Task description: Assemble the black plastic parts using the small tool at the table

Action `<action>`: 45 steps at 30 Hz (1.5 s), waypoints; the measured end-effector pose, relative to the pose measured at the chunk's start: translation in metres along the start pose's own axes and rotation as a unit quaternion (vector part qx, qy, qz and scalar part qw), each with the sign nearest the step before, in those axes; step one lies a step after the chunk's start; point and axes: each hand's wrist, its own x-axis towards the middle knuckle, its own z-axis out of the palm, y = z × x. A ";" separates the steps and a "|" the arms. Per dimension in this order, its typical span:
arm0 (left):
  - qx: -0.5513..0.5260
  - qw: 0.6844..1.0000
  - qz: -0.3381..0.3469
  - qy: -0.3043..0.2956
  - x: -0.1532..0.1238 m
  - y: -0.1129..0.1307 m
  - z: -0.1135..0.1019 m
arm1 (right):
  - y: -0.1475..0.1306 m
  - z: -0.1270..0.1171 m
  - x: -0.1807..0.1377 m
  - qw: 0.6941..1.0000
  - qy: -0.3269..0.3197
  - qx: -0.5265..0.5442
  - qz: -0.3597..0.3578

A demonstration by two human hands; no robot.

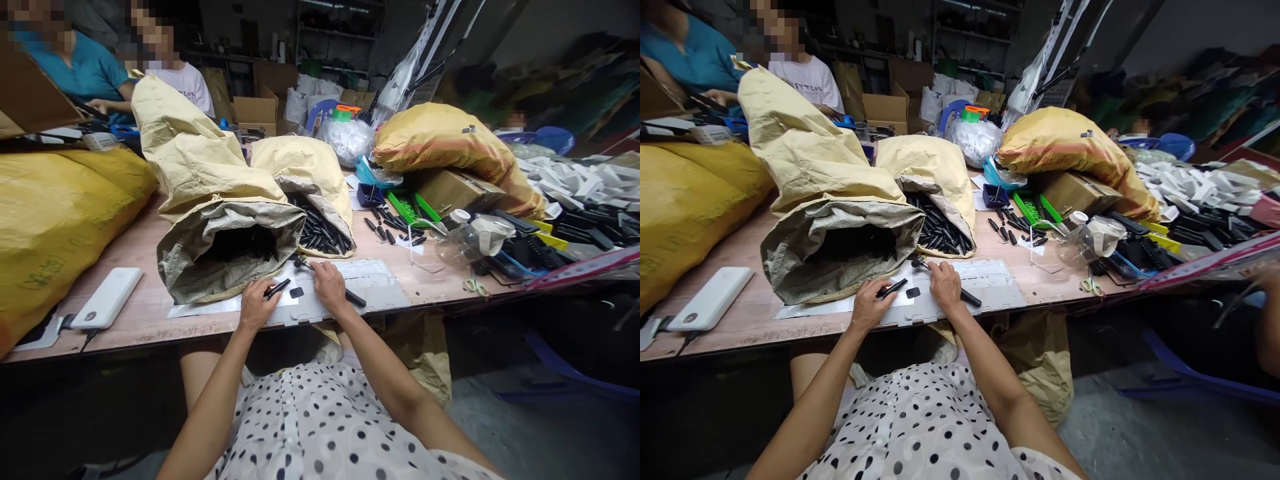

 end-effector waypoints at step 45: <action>0.029 0.999 -0.008 -0.012 -0.004 0.012 0.007 | 0.007 0.021 0.017 0.998 0.049 -0.008 -0.034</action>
